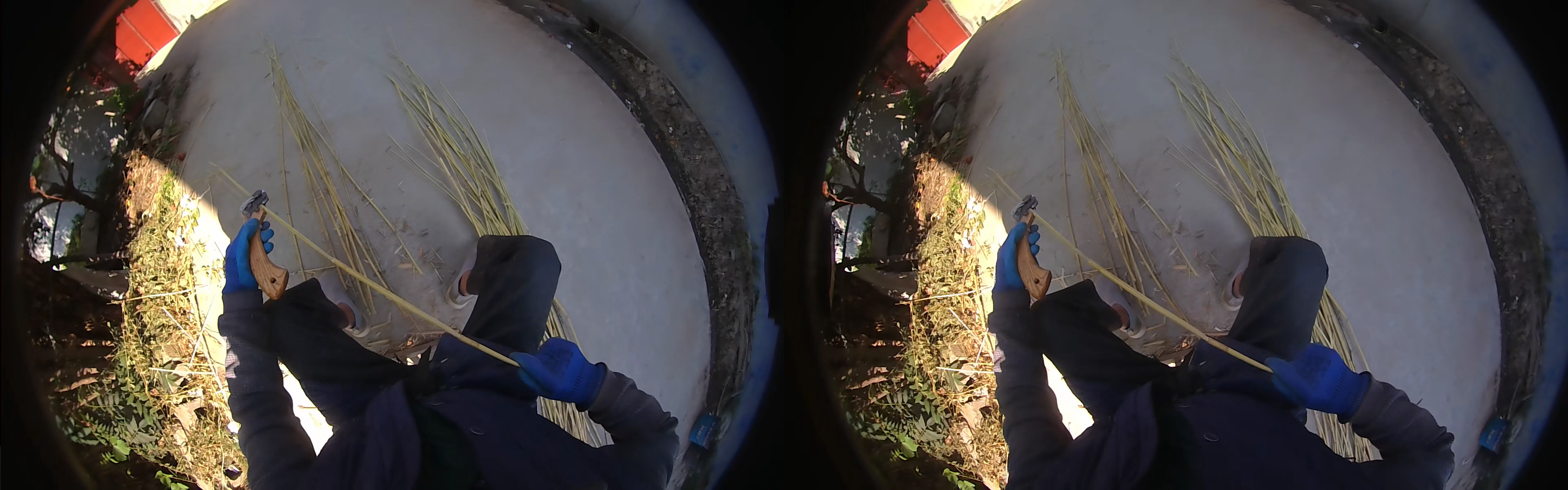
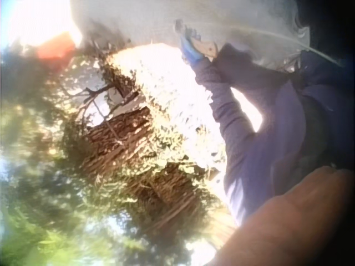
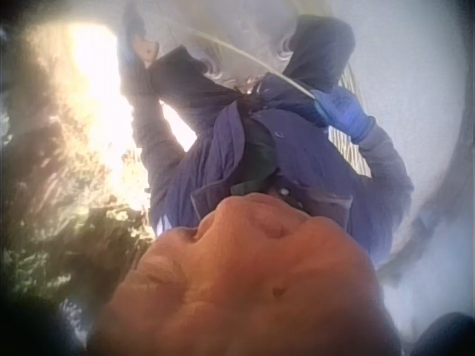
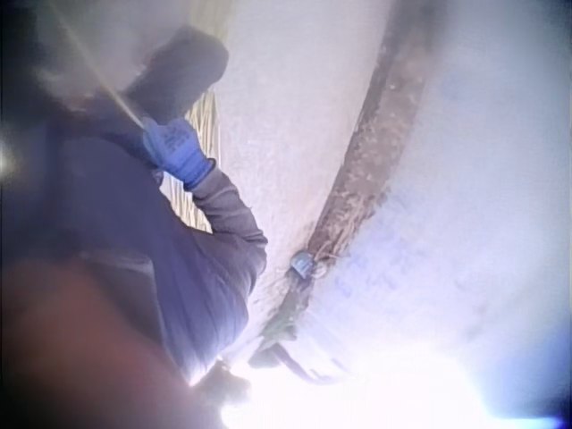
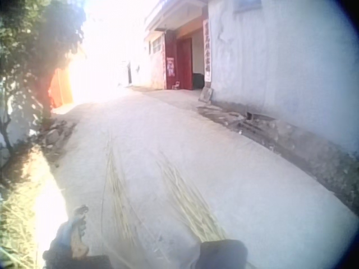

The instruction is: The person sits on the ground and uses a knife to peel the outer layer off long thin sticks. They hold each stick with one hand and scrape it with the knife in the other, then place the peeled stick on a growing pile.

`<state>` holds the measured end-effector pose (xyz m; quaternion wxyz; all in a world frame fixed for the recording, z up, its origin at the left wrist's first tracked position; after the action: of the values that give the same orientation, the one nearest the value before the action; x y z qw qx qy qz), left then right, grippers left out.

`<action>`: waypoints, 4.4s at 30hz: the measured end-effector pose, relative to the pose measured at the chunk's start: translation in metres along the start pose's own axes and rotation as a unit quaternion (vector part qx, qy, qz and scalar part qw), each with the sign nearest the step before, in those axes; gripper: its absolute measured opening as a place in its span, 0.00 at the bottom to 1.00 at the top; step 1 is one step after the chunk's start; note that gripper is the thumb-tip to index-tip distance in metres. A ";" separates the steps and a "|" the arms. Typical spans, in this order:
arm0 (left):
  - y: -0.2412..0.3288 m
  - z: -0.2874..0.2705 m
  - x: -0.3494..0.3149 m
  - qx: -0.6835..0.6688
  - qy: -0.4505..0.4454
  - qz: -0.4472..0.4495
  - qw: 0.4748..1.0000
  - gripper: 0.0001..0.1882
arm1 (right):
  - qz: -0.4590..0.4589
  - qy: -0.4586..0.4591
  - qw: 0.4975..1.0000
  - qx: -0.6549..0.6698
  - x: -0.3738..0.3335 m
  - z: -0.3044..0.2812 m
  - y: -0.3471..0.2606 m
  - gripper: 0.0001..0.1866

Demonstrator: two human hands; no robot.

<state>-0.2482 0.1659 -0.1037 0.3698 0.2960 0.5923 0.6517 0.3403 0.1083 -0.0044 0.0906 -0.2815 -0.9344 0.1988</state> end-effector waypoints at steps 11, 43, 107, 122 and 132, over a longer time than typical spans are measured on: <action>0.011 0.119 -0.056 -0.020 -0.081 0.002 0.997 0.24 | 0.200 -0.067 0.938 0.275 0.046 0.032 0.018 0.21; -0.036 0.079 -0.029 0.047 -0.080 -0.021 0.995 0.25 | 0.303 0.141 0.938 -0.088 -0.058 -0.021 0.140 0.11; -0.031 0.102 -0.056 -0.086 -0.055 -0.388 0.916 0.18 | 0.506 -0.229 0.826 -0.097 0.324 0.502 0.311 0.15; 0.009 0.104 -0.063 -0.106 -0.042 -0.144 0.983 0.24 | 0.260 -0.203 0.777 0.535 0.369 0.187 0.137 0.16; 0.001 0.129 -0.119 -0.017 -0.155 -0.105 0.982 0.20 | 0.182 -0.129 0.808 0.545 0.301 0.067 0.044 0.16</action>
<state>-0.0770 0.1380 -0.0804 0.5285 0.3228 0.5447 0.5655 0.0948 0.2893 -0.0668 0.0698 -0.3222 -0.6073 0.7229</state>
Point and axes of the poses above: each hand's wrist, its own x-axis towards the middle knuckle, its own z-axis out of the palm, y = z × x, the point moved 8 cm from there along x, towards the middle knuckle, and after that the axes turned 12 degrees about z, right-handed, at the moved point
